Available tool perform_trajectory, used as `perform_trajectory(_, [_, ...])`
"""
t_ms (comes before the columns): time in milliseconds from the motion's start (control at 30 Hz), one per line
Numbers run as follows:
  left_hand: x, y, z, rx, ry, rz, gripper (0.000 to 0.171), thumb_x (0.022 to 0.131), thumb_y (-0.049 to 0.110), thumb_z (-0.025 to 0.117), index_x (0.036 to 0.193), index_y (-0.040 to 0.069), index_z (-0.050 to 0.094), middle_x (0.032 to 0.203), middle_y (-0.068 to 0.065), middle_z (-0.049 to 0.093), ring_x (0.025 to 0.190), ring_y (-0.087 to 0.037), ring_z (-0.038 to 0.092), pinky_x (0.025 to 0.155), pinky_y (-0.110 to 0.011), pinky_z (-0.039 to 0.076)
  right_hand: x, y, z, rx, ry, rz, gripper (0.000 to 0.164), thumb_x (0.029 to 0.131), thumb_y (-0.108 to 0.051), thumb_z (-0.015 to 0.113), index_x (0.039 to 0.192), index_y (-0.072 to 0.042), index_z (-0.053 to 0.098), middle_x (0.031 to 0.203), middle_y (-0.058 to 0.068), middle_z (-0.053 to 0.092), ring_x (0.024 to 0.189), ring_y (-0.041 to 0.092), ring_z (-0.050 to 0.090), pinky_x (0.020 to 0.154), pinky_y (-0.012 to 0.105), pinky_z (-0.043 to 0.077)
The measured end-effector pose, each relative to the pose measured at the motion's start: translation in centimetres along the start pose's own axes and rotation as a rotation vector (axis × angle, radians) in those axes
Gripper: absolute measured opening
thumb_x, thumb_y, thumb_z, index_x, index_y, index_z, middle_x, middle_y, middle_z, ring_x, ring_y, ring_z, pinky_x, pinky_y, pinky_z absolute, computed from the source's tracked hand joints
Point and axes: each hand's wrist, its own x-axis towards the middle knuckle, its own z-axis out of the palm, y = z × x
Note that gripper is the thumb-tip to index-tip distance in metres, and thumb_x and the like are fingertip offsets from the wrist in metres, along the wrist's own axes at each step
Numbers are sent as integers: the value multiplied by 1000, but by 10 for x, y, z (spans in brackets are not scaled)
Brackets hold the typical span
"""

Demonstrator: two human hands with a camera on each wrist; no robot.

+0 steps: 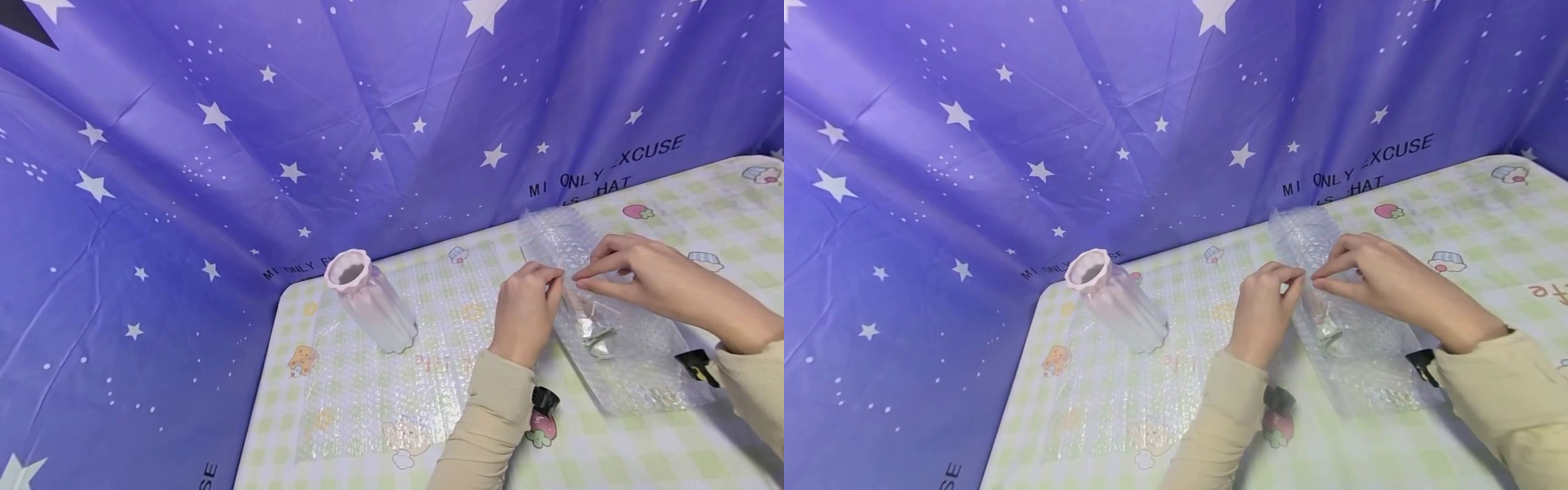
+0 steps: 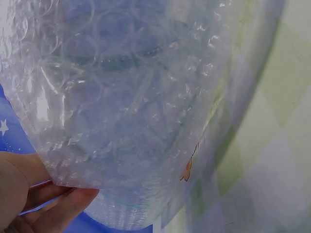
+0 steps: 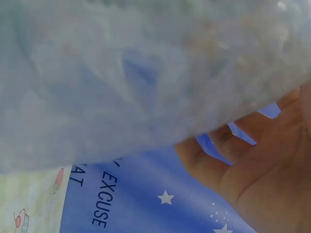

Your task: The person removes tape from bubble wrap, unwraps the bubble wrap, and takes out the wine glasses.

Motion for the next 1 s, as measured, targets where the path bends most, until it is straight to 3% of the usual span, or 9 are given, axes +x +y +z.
perform_trajectory(433, [0,-2,5,-19,72,-20,8,89,14,71,90,15,79,86,8,73,76,3,66,70,1,44,2,-3,2,-61,-21,-12,13,69,-13,87,77,-20,79,84,-14,59,75,5,49,58,26,43])
perform_trajectory(733, [0,-7,11,-206,75,-130,9,86,10,71,89,15,79,83,8,72,75,5,62,66,2,38,1,-3,2,-37,-41,-2,14,72,-13,86,82,-21,80,86,-16,58,77,4,49,60,26,44])
perform_trajectory(833, [-1,-8,10,-177,60,-101,9,88,11,71,90,15,78,85,8,72,76,5,62,67,2,39,1,-3,1,-37,-50,-2,15,73,-12,85,83,-22,80,86,-16,57,76,3,47,59,24,42])
perform_trajectory(1000, [0,-8,5,-49,7,26,12,96,16,66,104,16,75,96,6,72,84,0,67,75,-2,45,0,-2,0,-50,-49,-11,14,74,-12,85,83,-23,80,85,-16,56,76,3,46,59,25,42])
